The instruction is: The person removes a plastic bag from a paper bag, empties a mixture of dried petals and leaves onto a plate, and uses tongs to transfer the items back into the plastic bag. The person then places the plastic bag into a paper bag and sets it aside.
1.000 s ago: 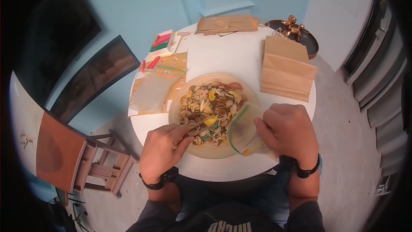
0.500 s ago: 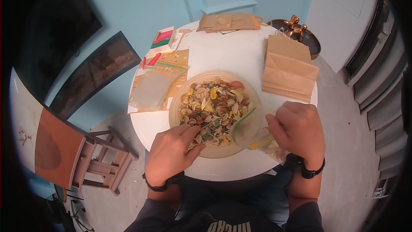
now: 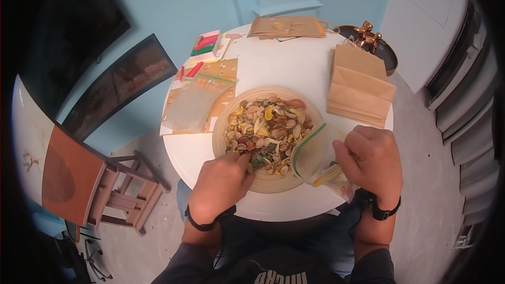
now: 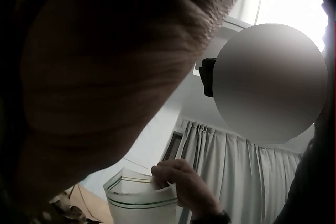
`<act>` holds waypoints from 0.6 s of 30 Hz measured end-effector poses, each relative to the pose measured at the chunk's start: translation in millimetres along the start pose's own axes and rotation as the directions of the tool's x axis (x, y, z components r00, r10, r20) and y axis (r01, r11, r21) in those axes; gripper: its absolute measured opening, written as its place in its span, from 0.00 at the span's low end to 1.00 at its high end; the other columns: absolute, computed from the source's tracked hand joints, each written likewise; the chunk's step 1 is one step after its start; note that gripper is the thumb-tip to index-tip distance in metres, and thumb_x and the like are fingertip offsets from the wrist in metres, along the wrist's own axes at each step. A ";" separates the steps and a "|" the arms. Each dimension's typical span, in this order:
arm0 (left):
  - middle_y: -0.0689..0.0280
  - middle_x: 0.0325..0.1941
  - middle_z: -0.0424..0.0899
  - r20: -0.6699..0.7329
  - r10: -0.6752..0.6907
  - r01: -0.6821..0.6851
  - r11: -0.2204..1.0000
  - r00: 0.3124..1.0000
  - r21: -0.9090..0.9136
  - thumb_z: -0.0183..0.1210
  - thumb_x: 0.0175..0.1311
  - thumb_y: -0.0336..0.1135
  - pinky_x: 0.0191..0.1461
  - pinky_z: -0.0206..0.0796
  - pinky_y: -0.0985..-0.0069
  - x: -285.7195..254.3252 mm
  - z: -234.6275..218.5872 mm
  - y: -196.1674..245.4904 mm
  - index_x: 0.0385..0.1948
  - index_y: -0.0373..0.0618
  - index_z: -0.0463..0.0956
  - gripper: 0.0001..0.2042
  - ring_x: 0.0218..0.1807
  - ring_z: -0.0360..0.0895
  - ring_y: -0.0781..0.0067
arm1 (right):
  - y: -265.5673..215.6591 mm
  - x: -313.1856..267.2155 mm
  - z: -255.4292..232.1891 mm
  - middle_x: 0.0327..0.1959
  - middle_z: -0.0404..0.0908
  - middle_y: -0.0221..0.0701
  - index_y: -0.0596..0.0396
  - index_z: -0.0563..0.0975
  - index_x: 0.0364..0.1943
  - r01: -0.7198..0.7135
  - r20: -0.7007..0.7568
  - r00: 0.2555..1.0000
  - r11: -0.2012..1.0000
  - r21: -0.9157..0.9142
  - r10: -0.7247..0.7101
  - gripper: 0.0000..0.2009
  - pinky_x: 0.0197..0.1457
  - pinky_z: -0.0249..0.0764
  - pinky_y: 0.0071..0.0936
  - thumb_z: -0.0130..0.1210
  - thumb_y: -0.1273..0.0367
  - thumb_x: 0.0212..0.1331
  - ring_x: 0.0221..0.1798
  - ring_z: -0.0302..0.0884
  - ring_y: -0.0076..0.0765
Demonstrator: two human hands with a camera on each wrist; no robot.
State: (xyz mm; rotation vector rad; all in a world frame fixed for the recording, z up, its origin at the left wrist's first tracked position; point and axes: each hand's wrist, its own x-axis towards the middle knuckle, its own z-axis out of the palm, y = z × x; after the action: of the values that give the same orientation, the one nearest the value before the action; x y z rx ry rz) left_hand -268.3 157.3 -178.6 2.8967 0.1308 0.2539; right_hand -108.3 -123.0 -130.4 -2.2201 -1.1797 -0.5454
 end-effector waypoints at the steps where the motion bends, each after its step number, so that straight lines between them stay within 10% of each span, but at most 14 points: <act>1: 0.55 0.37 0.90 0.013 0.011 -0.011 1.000 1.000 0.000 0.77 0.64 0.39 0.44 0.81 0.52 0.3 0.2 1.3 0.45 0.42 0.89 0.13 0.41 0.91 0.45 | -0.1 -0.1 1.0 0.20 0.76 0.35 0.55 0.76 0.21 0.003 0.000 1.000 1.000 0.003 -0.003 0.18 0.28 0.73 0.46 0.73 0.69 0.64 0.23 0.79 0.49; 18: 0.57 0.35 0.91 -0.050 0.030 -0.032 0.999 0.998 -0.043 0.74 0.68 0.35 0.43 0.80 0.53 -3.3 -16.1 -7.5 0.41 0.44 0.90 0.07 0.40 0.90 0.47 | 2.0 0.0 1.8 0.21 0.77 0.35 0.55 0.76 0.21 0.024 0.010 1.000 1.000 0.011 -0.025 0.17 0.29 0.73 0.46 0.73 0.68 0.65 0.24 0.80 0.51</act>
State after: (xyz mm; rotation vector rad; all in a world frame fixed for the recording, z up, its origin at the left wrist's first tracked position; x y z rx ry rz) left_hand -275.0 167.8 -165.5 2.8514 0.0878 0.3301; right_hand -106.4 -122.8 -132.4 -2.2045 -1.2139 -0.5367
